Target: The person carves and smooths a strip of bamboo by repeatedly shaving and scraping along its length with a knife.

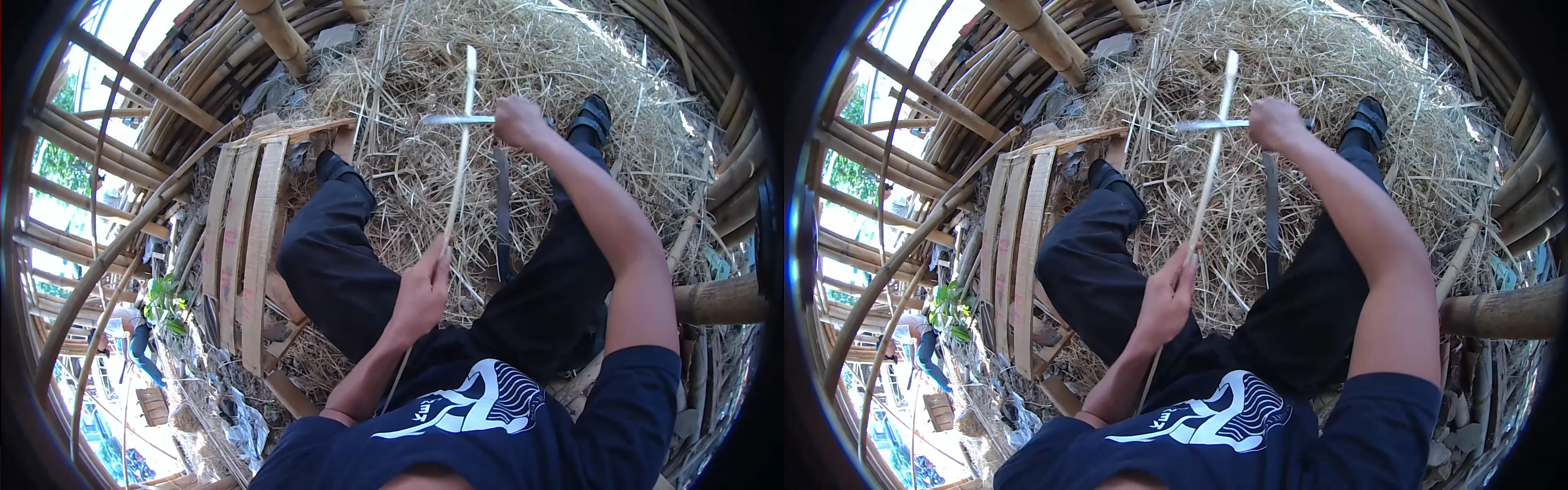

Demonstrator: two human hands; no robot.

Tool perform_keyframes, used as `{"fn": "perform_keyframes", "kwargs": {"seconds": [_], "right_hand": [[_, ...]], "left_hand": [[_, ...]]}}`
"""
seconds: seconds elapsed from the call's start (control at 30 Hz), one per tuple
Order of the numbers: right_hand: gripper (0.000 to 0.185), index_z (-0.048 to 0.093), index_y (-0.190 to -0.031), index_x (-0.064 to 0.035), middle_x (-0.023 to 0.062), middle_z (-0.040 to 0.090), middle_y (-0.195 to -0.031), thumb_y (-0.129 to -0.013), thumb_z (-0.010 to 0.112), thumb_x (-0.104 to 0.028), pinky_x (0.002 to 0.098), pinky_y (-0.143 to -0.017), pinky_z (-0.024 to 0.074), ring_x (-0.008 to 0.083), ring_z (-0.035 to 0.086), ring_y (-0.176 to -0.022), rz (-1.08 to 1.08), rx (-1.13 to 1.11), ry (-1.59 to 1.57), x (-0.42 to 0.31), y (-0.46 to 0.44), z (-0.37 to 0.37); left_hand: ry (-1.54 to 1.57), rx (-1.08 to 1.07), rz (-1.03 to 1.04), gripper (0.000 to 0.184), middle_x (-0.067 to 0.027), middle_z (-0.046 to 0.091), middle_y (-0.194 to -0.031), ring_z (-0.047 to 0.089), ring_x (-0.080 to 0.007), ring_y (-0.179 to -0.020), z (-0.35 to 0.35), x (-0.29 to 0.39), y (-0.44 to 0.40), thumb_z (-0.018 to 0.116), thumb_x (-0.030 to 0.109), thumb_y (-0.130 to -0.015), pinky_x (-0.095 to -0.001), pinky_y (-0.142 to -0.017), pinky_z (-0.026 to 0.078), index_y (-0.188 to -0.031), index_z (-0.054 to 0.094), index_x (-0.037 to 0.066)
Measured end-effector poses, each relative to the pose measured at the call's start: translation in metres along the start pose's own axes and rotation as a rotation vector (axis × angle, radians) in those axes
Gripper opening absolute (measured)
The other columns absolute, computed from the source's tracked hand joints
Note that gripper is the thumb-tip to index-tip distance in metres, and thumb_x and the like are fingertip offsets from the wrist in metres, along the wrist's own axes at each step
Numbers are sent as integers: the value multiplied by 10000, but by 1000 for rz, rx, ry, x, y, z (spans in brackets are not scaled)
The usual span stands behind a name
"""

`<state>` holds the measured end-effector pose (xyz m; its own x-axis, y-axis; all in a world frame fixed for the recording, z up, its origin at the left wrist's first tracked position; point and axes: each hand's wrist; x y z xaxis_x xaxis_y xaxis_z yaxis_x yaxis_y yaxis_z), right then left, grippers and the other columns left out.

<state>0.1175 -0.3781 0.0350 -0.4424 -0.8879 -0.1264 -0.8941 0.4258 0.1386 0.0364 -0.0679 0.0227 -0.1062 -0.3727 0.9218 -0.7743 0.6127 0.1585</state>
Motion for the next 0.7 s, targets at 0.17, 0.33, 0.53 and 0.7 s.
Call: {"fn": "perform_keyframes", "kwargs": {"seconds": [0.17,0.33,0.53,0.7], "right_hand": [[246,676,-920,44,218,675,-989,-807,537,-125,439,-813,530,364,669,-906,127,153,65,62,-10,-8],[245,667,-869,63,230,674,-897,-777,570,-143,446,-803,534,375,668,-864,31,32,-150,28,14,4],[210,666,-774,60,241,664,-798,-737,563,-119,429,-722,556,365,672,-757,-291,-128,-199,-51,46,17],[231,635,-650,42,244,616,-644,-750,557,-151,446,-634,539,393,637,-628,-407,-36,-255,-72,57,17]], "left_hand": [[12,-111,-29,325,59,375,-641,332,-31,-559,0,-14,35,458,112,-996,-210,-494,296,-1312,508,52],[540,-231,-235,322,73,274,-584,236,-9,-417,-18,-14,12,382,196,-1034,-176,-373,190,-1330,444,88],[760,-219,-267,328,57,257,-547,225,-26,-370,-34,2,-28,360,266,-1039,-177,-328,201,-1311,439,100],[794,-215,-229,318,58,232,-520,216,-31,-341,-44,7,-43,359,286,-1038,-184,-303,201,-1277,457,101]]}}
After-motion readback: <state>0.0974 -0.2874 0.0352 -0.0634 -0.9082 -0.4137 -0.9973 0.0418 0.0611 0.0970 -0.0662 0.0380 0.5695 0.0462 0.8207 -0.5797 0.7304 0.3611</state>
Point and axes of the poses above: each hand's wrist, its own y-axis away from the middle knuckle, its own z-axis out of the palm, x = y × z
